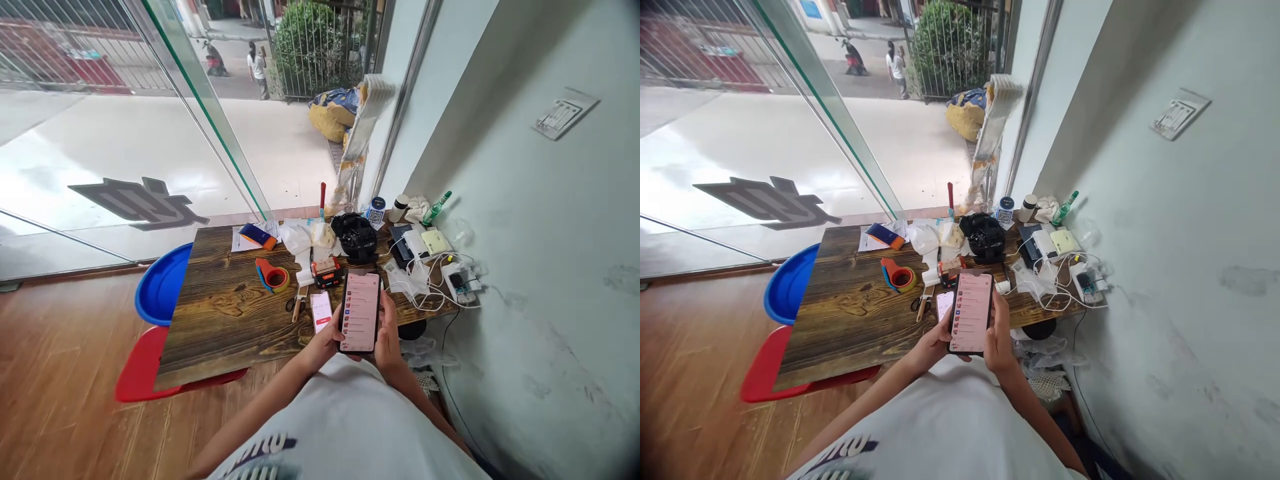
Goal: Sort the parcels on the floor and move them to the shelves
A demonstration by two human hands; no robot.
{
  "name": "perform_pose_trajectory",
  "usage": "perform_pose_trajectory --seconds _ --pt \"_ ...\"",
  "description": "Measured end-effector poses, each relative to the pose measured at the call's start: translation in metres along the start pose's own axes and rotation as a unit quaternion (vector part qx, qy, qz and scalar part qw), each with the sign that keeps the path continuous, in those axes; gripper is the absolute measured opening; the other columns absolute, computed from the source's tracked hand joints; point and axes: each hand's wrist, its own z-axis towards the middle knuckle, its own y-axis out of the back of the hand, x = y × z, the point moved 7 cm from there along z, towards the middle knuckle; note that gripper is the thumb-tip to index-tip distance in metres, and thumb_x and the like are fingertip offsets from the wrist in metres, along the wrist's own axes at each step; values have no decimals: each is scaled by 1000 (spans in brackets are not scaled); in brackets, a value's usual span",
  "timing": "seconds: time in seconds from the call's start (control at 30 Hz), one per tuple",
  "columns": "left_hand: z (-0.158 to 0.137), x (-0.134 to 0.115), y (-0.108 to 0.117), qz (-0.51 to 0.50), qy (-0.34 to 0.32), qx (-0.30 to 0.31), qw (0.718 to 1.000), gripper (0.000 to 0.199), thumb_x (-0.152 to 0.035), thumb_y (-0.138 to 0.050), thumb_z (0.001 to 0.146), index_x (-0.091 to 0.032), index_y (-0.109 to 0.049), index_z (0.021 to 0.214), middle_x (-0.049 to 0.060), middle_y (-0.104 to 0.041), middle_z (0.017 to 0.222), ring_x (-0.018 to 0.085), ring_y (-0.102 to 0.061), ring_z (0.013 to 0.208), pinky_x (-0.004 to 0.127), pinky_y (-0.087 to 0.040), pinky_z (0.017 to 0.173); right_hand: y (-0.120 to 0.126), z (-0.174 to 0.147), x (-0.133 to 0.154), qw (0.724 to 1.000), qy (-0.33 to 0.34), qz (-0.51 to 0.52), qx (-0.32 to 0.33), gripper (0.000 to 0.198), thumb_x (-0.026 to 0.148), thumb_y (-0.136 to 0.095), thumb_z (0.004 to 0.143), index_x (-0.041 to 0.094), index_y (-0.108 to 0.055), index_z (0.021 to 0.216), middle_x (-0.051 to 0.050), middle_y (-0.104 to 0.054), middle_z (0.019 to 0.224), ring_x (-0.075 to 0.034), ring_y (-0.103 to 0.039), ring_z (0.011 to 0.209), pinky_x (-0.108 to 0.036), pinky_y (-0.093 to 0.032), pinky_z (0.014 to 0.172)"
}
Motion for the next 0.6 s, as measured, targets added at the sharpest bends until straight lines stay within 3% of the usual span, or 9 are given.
perform_pose_trajectory --seconds 0.2,0.3,0.4,0.5,0.6 --pt "36 14 -10 9 -9 -24 1000 104 -9 -48 62 -42 -9 153 7 -47 144 26 -65 97 32 -59 61 44 54 -8 996 63 -55 17 62 62 -18 97 32 -46 142 -7 -20 156 -32 -32 139 -58 -28 113" --pt "47 21 -11 7 -16 -38 999 103 -8 -48 63 -44 -9 152 7 -49 141 25 -66 93 30 -58 59 53 74 -24 997 52 -57 29 62 63 -20 97 32 -38 147 -8 -19 157 -31 -34 138 -57 -33 110" --pt "55 24 -12 2 -31 -51 998 101 -9 -48 65 -45 -11 152 7 -49 141 25 -66 93 34 -59 60 55 77 -45 1000 4 20 21 62 59 -24 98 30 -23 152 -12 -29 154 -29 -43 132 -54 -41 105" --pt "60 25 -12 10 -40 -74 996 101 -12 -49 67 -45 -7 153 7 -48 142 28 -64 97 39 -59 65 44 65 -62 989 -63 122 57 58 52 -37 98 26 -29 149 -13 -44 146 -27 -48 130 -50 -42 107" --pt "66 28 -10 62 -31 -100 993 107 -9 -50 66 -44 0 153 5 -48 143 24 -60 104 37 -54 76 28 43 -76 973 -129 164 95 69 45 -64 86 25 -33 145 -13 -53 138 -27 -54 124 -46 -47 103"
